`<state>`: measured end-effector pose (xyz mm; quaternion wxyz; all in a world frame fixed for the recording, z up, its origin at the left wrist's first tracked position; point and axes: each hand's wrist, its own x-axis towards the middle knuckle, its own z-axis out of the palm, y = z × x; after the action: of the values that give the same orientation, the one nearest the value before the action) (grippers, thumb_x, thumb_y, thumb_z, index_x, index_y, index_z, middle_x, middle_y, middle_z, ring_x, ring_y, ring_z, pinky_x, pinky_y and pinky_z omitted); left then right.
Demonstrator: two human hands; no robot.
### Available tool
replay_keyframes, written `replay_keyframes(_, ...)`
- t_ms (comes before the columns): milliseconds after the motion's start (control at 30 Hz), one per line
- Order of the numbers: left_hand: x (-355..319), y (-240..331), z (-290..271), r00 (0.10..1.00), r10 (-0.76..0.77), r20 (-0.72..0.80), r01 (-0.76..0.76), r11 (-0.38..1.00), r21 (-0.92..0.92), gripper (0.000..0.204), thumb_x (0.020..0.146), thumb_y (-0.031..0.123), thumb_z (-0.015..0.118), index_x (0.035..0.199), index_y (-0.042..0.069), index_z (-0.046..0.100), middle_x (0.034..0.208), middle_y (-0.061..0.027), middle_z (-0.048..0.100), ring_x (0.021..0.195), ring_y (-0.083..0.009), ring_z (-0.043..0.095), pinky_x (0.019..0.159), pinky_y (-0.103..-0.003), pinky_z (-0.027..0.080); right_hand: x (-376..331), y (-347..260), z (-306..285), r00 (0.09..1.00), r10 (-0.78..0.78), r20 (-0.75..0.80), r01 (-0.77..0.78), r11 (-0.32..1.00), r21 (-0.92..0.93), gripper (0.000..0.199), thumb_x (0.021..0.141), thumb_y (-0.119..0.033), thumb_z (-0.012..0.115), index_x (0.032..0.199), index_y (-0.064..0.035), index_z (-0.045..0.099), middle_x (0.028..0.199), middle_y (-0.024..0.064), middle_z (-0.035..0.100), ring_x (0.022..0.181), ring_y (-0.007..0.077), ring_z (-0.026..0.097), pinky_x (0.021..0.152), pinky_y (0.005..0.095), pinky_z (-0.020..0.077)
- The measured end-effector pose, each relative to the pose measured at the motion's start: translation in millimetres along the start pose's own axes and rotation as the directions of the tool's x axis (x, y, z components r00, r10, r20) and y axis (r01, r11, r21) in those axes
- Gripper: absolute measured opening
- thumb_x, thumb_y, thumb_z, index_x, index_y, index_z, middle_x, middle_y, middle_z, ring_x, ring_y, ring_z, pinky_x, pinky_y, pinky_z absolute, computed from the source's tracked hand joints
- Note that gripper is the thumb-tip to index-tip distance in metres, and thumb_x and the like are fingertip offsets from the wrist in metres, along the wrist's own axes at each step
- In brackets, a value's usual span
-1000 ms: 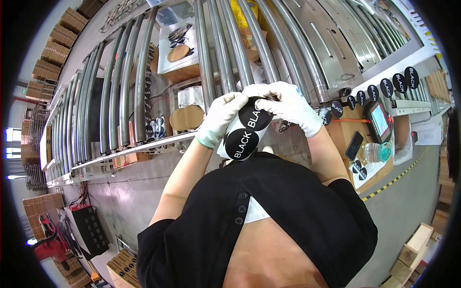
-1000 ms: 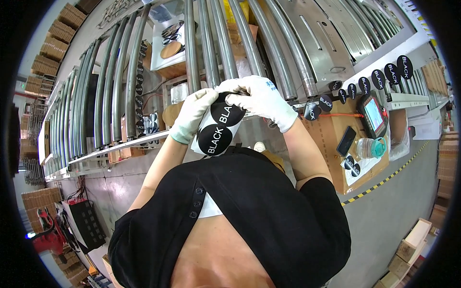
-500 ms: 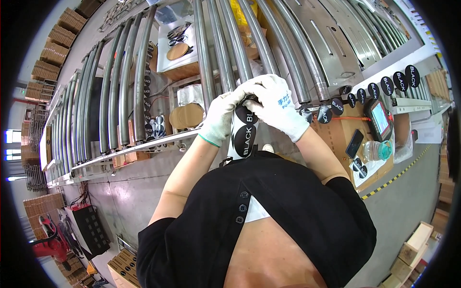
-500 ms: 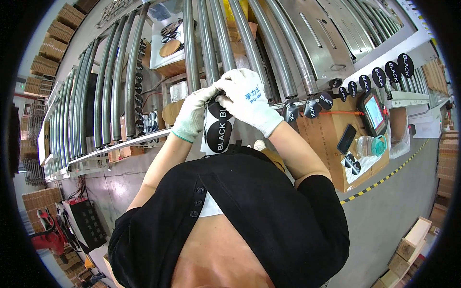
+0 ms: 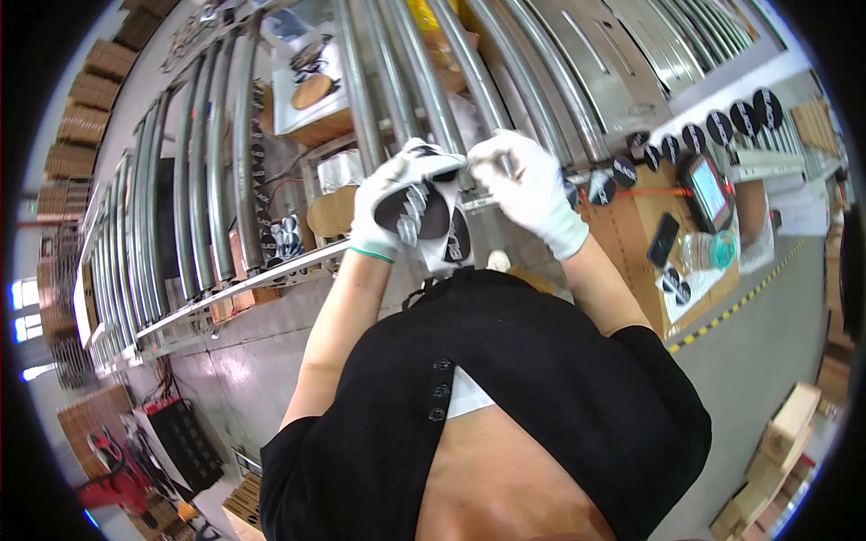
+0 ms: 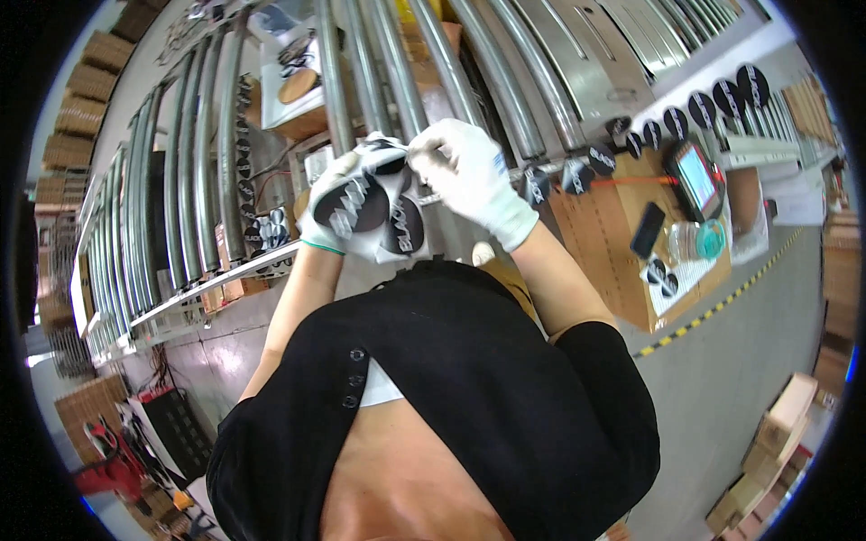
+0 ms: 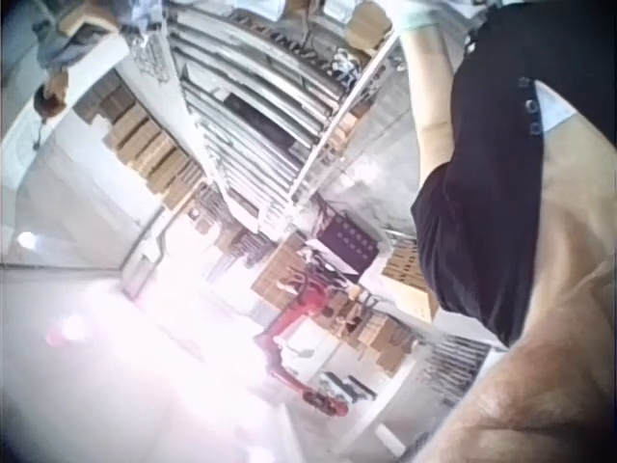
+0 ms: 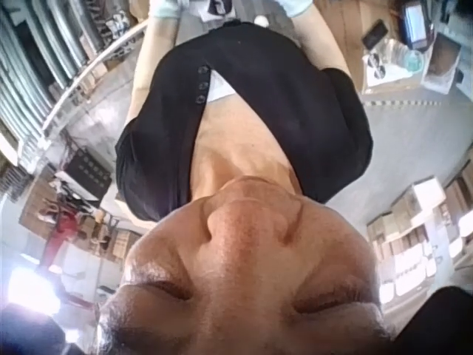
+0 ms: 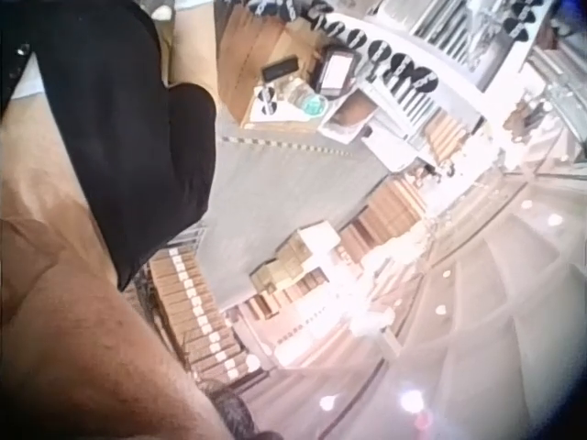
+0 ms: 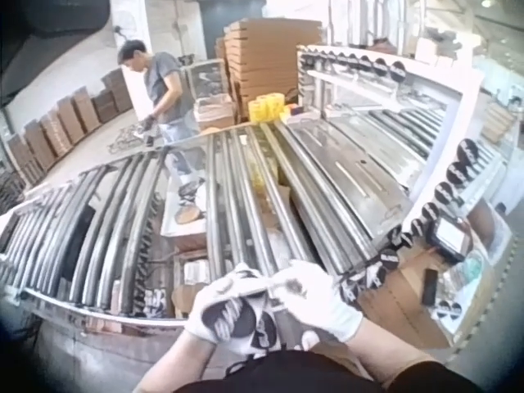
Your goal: Tape a treadmill box and apply labels/stickers to circular components in a factory setting.
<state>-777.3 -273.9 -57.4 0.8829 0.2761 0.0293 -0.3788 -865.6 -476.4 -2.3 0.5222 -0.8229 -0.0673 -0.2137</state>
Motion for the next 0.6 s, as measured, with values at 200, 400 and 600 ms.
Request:
replay_keyframes(200, 0.6, 14.2, -32.1, 0.948, 0.138, -0.287, -0.117, 0.989, 0.09, 0.03, 0.091, 0.014, 0.053, 0.114, -0.003, 0.06, 0.11, -0.0154, 0.065, 0.1, -0.0245, 0.064, 0.09, -0.037, 0.051, -84.3, 83.1, -8.6, 0.721, 0.668, -0.182, -0.426, 0.636, 0.643, 0.042, 0.077, -0.006, 0.073, 0.114, 0.0006, 0.052, 0.096, 0.0066, 0.059, 0.082, 0.0118, 0.057, 0.074, 0.0249, 0.0487)
replay_keyframes(400, 0.2, 2.6, -35.4, 0.931, 0.123, -0.343, -0.058, 0.979, 0.194, 0.031, 0.092, 0.015, 0.049, 0.115, -0.004, 0.059, 0.111, -0.015, 0.064, 0.101, -0.0251, 0.063, 0.092, -0.039, 0.05, -135.4, 138.0, 35.4, 0.092, 0.975, -0.201, -0.65, 0.212, 0.729, 0.058, 0.072, -0.027, 0.08, 0.114, -0.0021, 0.05, 0.099, 0.0056, 0.062, 0.084, 0.0163, 0.06, 0.069, 0.0354, 0.0466)
replay_keyframes(600, -4.0, -6.1, -14.1, 0.961, 0.047, -0.272, 0.005, 0.983, 0.185, 0.035, 0.094, 0.016, 0.048, 0.12, -0.006, 0.055, 0.112, -0.0164, 0.063, 0.101, -0.0252, 0.063, 0.092, -0.038, 0.051, -129.8, 192.5, 42.1, 0.197, 0.948, -0.25, -0.606, 0.318, 0.729, 0.057, 0.072, -0.034, 0.079, 0.117, -0.0091, 0.054, 0.109, 0.0054, 0.062, 0.096, 0.0203, 0.058, 0.077, 0.0395, 0.042)
